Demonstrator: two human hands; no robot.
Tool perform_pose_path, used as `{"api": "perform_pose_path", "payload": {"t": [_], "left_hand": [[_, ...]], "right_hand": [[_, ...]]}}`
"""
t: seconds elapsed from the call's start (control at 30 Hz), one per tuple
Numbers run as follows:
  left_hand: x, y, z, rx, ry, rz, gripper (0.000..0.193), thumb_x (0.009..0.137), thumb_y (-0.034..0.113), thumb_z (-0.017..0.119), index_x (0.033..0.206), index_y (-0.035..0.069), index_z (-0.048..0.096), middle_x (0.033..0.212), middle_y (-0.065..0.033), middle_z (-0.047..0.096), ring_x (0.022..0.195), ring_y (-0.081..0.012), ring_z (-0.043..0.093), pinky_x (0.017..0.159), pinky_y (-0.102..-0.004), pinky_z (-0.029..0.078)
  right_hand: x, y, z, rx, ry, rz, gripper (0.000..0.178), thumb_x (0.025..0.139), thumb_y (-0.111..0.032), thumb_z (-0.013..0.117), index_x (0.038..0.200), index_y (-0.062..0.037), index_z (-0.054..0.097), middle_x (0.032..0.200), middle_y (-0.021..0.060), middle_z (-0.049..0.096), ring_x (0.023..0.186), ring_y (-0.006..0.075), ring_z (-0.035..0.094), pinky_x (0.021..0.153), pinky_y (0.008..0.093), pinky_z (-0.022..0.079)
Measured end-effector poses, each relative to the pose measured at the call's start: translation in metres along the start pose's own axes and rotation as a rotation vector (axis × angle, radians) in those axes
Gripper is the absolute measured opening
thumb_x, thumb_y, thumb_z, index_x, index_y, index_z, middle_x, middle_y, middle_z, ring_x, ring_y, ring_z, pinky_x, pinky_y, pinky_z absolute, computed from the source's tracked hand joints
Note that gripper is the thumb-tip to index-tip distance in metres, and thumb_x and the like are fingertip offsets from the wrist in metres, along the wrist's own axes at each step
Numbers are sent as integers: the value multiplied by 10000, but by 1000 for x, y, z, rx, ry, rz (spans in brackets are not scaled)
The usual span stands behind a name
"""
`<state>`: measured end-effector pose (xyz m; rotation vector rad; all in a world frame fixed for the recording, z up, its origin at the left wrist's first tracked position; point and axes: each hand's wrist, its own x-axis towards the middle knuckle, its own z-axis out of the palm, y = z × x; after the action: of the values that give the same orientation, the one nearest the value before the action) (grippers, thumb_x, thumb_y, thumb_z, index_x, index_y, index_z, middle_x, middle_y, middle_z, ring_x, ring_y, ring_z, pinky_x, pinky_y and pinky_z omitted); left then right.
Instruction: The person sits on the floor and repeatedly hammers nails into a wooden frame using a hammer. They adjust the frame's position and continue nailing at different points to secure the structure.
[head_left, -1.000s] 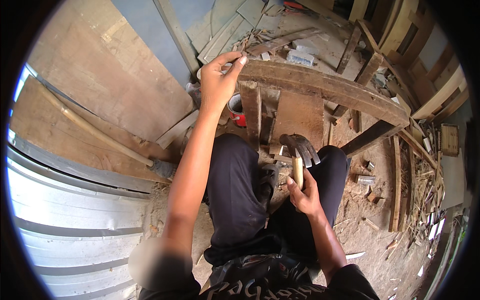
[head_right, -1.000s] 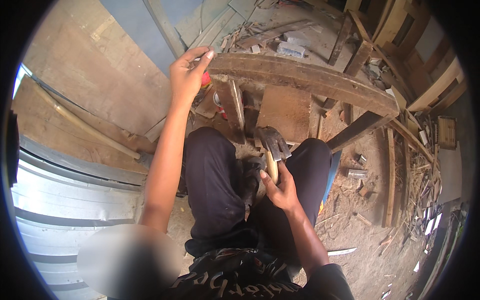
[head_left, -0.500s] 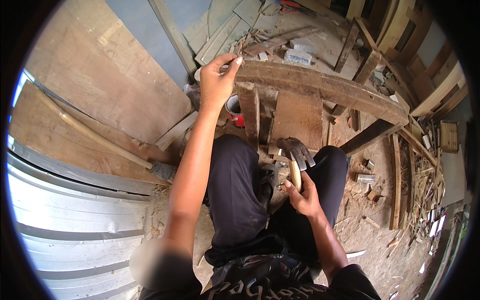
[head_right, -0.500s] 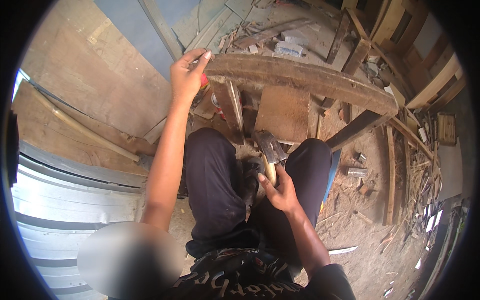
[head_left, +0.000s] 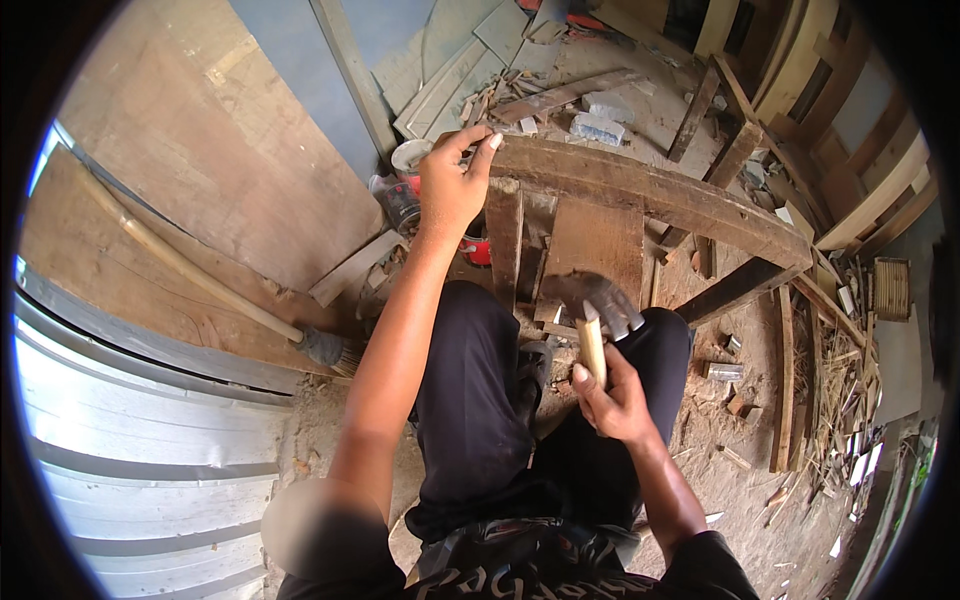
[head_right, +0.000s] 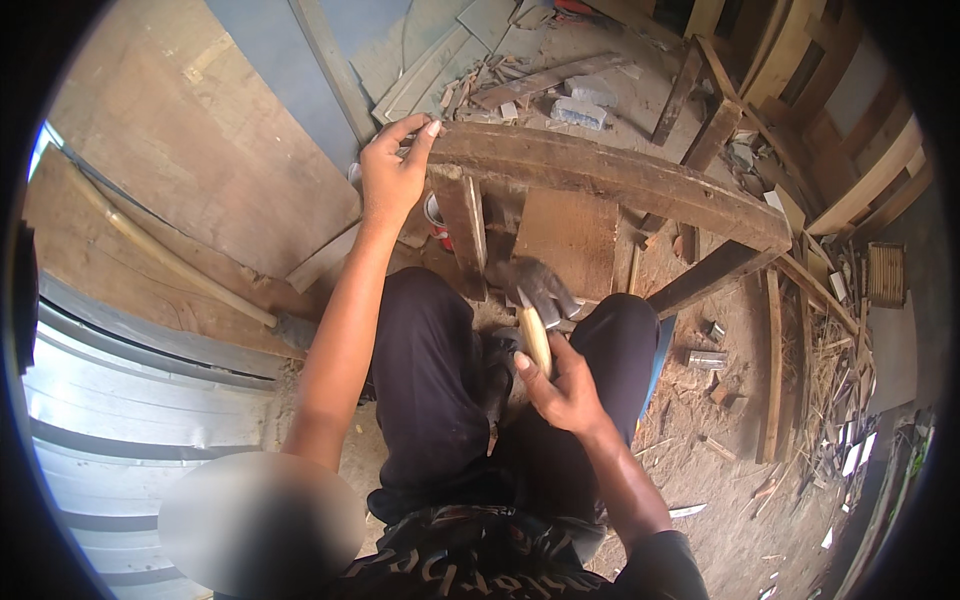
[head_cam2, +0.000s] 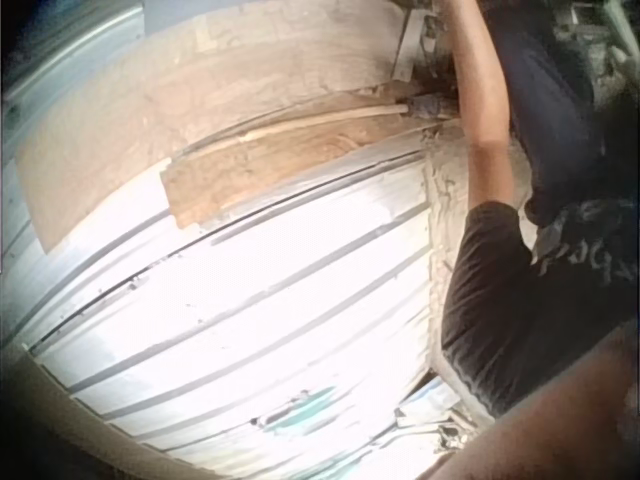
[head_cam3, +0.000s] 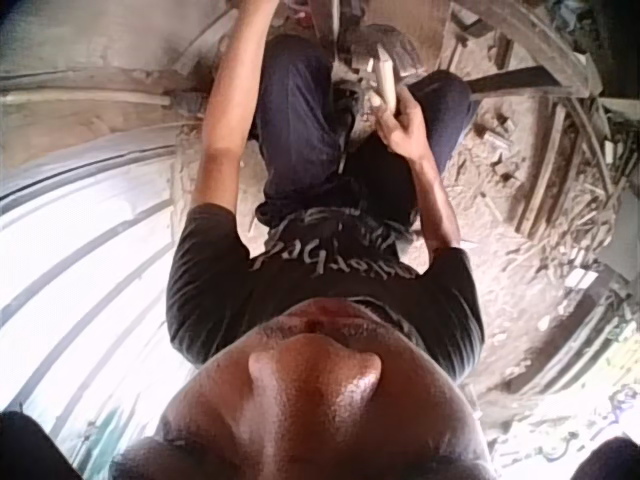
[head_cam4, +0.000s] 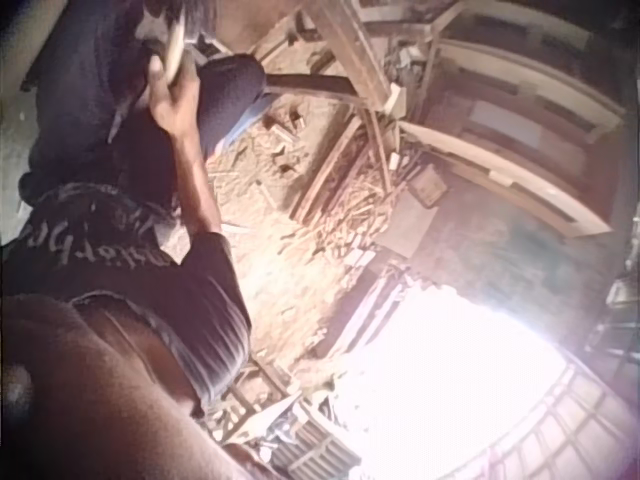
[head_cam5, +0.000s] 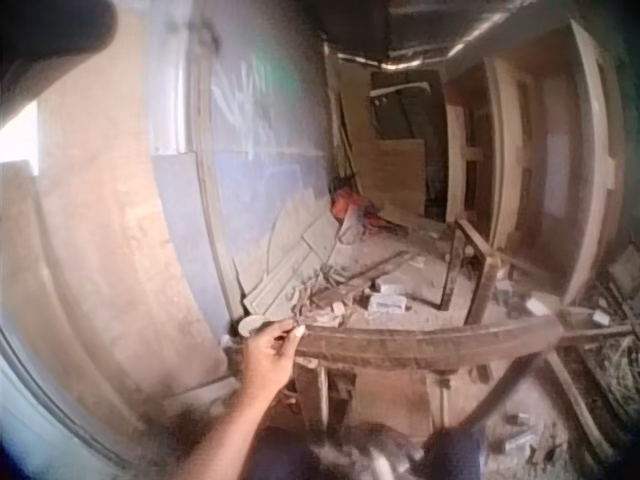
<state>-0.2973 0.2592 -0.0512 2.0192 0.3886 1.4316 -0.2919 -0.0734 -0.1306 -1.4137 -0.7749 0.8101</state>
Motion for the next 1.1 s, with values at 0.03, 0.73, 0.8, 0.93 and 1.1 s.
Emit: {"api": "perform_pose_path", "payload": {"t": [0.03, 0.73, 0.8, 0.93, 1.1], "left_hand": [[0, 2, 1, -1, 0, -2, 263, 947, 214, 727, 1054, -26, 731, 932, -87, 758, 879, -131, 681, 797, -272, 512], [-5, 16, 5, 57, 88, 86, 221, 893, 158, 757, 1023, -21, 750, 908, -166, 731, 834, -272, 676, 754, -347, 519], [-4, 13, 3, 63, 88, 79, 218, 896, 155, 750, 1018, -25, 749, 905, -171, 729, 827, -271, 672, 753, -350, 515], [-4, 12, 5, 59, 81, 76, 217, 902, 167, 741, 1012, -21, 749, 893, -173, 725, 822, -274, 668, 747, -352, 505], [-6, 12, 2, 57, 91, 36, 226, 899, 186, 747, 1014, -8, 754, 889, -175, 723, 826, -282, 669, 760, -359, 505]], "right_hand": [[2, -20, 0, -17, -1, -6, 215, 1035, -201, 601, 1095, -11, 519, 672, -10, 509, 453, 58, 441, 411, 217, 348], [146, -223, 2, -929, 0, -295, 415, 994, -339, 586, 964, 75, 600, 750, 214, 606, 731, 314, 620, 684, 425, 471], [145, -226, 6, -949, 7, -325, 417, 975, -322, 593, 970, 94, 612, 799, 271, 648, 791, 390, 678, 733, 453, 496], [152, -221, 1, -1000, -14, -375, 438, 974, -343, 593, 972, 94, 614, 805, 267, 660, 799, 381, 686, 735, 456, 500], [154, -236, 6, -943, -37, -211, 470, 978, -379, 586, 988, 90, 616, 833, 277, 669, 833, 406, 686, 750, 465, 507]]}}
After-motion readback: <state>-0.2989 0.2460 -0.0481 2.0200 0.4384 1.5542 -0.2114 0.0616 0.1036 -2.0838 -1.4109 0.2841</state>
